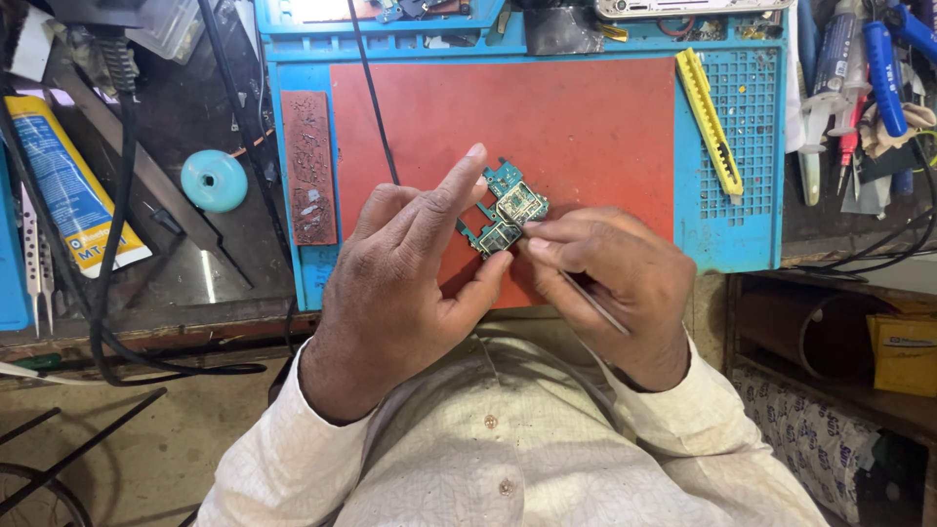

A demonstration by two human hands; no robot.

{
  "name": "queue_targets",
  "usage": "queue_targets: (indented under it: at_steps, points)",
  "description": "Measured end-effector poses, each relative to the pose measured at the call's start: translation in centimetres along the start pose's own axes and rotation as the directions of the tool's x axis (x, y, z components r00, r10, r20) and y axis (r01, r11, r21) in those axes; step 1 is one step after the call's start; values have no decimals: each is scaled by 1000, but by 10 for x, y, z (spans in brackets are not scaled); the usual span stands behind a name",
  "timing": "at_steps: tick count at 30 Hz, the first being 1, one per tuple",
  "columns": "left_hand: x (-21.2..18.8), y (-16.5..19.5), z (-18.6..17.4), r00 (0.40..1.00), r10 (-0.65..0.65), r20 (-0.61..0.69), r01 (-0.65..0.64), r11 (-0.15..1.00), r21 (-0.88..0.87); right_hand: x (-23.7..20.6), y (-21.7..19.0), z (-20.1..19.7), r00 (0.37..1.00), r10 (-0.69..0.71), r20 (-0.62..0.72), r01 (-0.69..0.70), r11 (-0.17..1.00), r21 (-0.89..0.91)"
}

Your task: The person uses a soldering iron to apply heat to a small circuit board, then uses tweezers to adjust components on the board. The person works at a cluttered electronics workbench with tools and parts visible.

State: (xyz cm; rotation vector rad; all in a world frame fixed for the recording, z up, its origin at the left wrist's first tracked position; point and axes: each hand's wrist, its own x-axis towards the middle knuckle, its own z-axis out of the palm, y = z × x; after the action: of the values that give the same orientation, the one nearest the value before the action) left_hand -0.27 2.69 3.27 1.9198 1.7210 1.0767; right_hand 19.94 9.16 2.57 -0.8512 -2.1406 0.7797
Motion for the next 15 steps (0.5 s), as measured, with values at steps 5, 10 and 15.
queue_targets:
  at_steps: [5, 10, 15]
  points:
    - [-1, -1, -1, 1000, -6, 4, 6, 1000, 1, 1, -1, 2, 999, -51, 18, 51, 999, -19]
    - [0, -2, 0, 1000, -6, 20, 6, 1000, 1, -1, -1, -1, 1000, 12, 15, -13, 1000, 24]
    - [0, -1, 0, 1000, -2, 10, 2, 1000, 3, 0, 0, -2, 998, 56, 5, -57, 997, 59]
